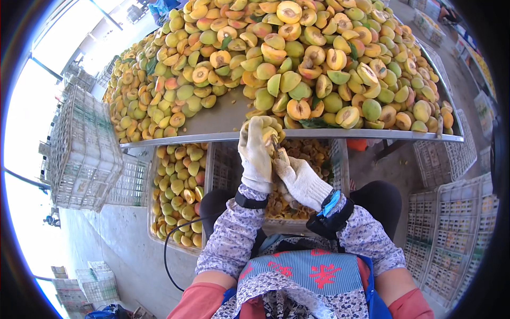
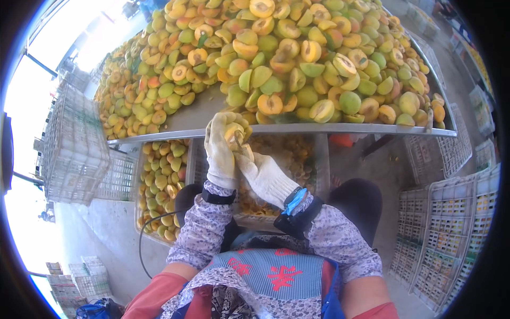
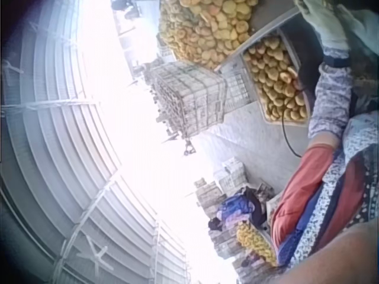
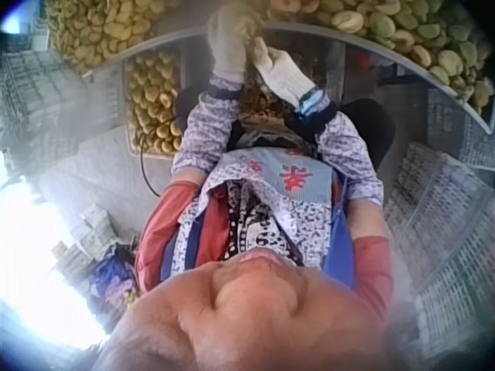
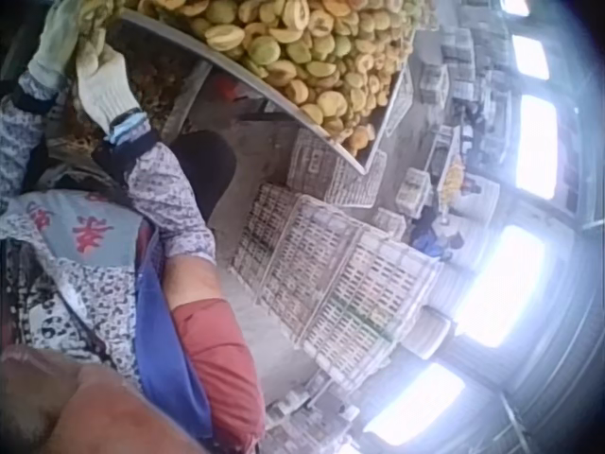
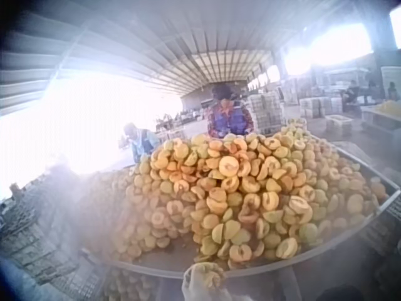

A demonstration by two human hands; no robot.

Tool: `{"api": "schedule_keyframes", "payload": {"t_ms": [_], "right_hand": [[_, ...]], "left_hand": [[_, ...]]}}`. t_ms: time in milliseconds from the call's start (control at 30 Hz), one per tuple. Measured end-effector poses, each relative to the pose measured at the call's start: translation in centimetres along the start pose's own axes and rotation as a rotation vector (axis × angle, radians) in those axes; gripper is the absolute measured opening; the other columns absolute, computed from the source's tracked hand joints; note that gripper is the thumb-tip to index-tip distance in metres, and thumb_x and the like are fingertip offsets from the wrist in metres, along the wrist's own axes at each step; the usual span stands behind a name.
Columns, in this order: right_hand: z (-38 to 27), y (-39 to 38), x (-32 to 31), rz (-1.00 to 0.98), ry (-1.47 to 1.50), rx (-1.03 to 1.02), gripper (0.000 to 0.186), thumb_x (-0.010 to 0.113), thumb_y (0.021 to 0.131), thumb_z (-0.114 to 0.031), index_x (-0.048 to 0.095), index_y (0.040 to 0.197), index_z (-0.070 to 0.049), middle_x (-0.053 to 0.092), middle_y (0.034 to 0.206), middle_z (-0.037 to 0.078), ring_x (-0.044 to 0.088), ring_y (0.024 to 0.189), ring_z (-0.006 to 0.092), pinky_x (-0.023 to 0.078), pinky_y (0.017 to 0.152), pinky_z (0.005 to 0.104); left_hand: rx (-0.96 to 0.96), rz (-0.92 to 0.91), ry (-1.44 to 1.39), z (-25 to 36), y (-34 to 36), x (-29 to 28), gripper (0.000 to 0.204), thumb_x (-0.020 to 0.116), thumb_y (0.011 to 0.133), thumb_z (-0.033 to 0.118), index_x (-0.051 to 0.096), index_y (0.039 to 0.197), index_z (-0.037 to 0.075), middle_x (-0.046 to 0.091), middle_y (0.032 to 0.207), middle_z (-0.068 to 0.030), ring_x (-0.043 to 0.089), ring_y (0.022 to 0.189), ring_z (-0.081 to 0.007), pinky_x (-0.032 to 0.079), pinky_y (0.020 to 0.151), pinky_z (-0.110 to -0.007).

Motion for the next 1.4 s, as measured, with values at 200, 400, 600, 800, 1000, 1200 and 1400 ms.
{"api": "schedule_keyframes", "payload": {"t_ms": [200, 400, 600, 800, 1000, 1200, 1400], "right_hand": [[4.4, 2.0, -0.4, 0.168, -0.301, -0.440, 0.047, 0.051, 0.106, -0.047, 0.061, 0.101, -0.002, 0.061, 0.071, 0.007, 0.058, 0.063, 0.0172, 0.047, 0.059, 0.0319], [2.6, 0.3, -0.8, 0.100, -0.247, -0.185, 0.047, 0.045, 0.107, -0.045, 0.061, 0.098, -0.002, 0.059, 0.075, 0.013, 0.055, 0.066, 0.0233, 0.045, 0.063, 0.0364], [-0.5, -2.5, 0.8, -0.081, 0.382, 0.363, 0.042, 0.050, 0.103, -0.061, 0.045, 0.081, -0.025, 0.023, 0.055, -0.012, 0.019, 0.039, 0.0031, 0.015, 0.037, 0.0235], [-0.2, -3.2, 0.3, -0.090, 0.412, 0.395, 0.045, 0.051, 0.103, -0.059, 0.056, 0.091, -0.016, 0.029, 0.056, -0.010, 0.023, 0.039, 0.0035, 0.019, 0.037, 0.0224], [0.4, -3.4, -0.9, -0.129, 0.318, 0.380, 0.041, 0.048, 0.104, -0.058, 0.055, 0.093, -0.020, 0.025, 0.055, -0.011, 0.019, 0.037, 0.0028, 0.013, 0.035, 0.0226], [1.2, -3.9, -2.0, -0.338, 0.524, 0.346, 0.039, 0.050, 0.103, -0.060, 0.053, 0.095, -0.022, 0.025, 0.054, -0.010, 0.021, 0.037, 0.0027, 0.014, 0.035, 0.0228], [2.2, -2.9, -1.5, -0.053, -0.005, 0.338, 0.041, 0.058, 0.101, -0.053, 0.057, 0.086, -0.015, 0.043, 0.050, -0.001, 0.042, 0.036, 0.0167, 0.031, 0.035, 0.0312]], "left_hand": [[-0.113, -0.002, -0.064, -0.5, 0.0, -0.6, 0.024, 0.058, 0.103, 0.025, 0.064, 0.095, 0.003, 0.068, 0.088, -0.0100, 0.067, 0.074, -0.0196, 0.059, 0.067, -0.034], [-0.159, 0.059, -0.138, -2.0, 0.1, 0.2, 0.020, 0.061, 0.102, 0.026, 0.062, 0.092, 0.009, 0.058, 0.070, 0.0014, 0.056, 0.057, -0.0078, 0.048, 0.049, -0.026], [-0.242, -0.015, -0.044, -0.2, 0.2, 0.0, 0.030, 0.061, 0.101, 0.031, 0.061, 0.082, 0.008, 0.061, 0.067, -0.0006, 0.056, 0.054, -0.0087, 0.045, 0.047, -0.026], [-0.223, -0.170, 0.297, -0.9, 0.8, -0.6, 0.037, 0.059, 0.101, 0.033, 0.066, 0.085, 0.000, 0.067, 0.071, -0.0076, 0.060, 0.055, -0.0136, 0.049, 0.050, -0.028], [-0.146, -0.443, 0.446, -0.8, 1.1, -0.9, 0.039, 0.059, 0.099, 0.030, 0.067, 0.078, -0.002, 0.071, 0.072, -0.0116, 0.066, 0.058, -0.0185, 0.053, 0.053, -0.031], [-0.343, -0.485, -0.015, -1.8, 0.6, -0.3, 0.036, 0.056, 0.098, 0.036, 0.065, 0.092, 0.001, 0.069, 0.076, -0.0113, 0.067, 0.061, -0.0220, 0.055, 0.054, -0.037], [-0.400, -0.035, -0.356, 0.4, 1.7, -1.0, 0.032, 0.048, 0.099, 0.039, 0.058, 0.098, 0.008, 0.064, 0.077, -0.0098, 0.061, 0.058, -0.0258, 0.051, 0.049, -0.037]]}}
Point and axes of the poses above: each hand's wrist, its own y-axis towards the middle knuckle, its own x-axis out of the palm, z = x × y, the point moved 1 cm from there along y, towards the middle knuckle
